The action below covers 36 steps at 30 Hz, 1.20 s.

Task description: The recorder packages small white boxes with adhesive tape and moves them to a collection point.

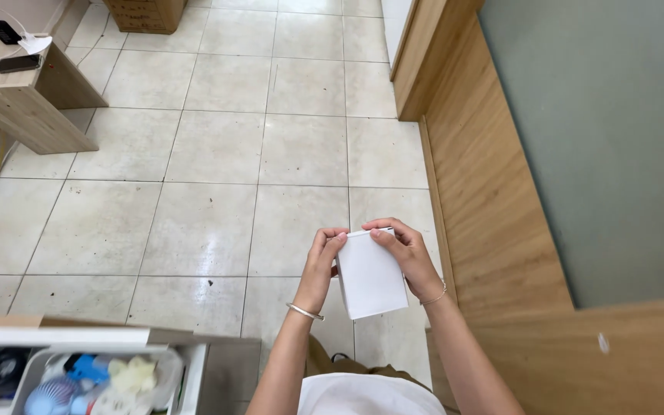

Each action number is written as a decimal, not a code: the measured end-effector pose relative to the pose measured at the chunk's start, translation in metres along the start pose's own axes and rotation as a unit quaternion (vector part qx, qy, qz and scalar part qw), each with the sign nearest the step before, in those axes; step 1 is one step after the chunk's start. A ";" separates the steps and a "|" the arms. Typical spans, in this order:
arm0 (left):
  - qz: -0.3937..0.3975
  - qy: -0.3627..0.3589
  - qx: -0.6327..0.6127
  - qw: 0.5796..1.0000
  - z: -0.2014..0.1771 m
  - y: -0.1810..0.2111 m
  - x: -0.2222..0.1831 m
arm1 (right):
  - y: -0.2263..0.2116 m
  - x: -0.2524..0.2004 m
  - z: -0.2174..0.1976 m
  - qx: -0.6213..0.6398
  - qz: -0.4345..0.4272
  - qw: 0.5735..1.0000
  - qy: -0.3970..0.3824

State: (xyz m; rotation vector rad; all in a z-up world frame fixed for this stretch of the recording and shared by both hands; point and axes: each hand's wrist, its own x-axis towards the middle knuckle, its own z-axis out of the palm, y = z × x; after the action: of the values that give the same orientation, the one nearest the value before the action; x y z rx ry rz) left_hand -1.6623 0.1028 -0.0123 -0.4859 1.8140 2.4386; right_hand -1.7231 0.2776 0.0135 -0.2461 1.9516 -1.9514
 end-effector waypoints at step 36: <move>0.033 -0.077 -0.073 0.994 -0.096 0.286 0.861 | -0.103 0.909 -0.069 0.107 -0.014 0.993 -0.055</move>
State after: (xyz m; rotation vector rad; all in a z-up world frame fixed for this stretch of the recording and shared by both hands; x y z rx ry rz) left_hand -2.5254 -0.1909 -0.0208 -0.2419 1.6264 2.5849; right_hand -2.5966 -0.0029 -0.0081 -0.3181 1.6648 -2.0984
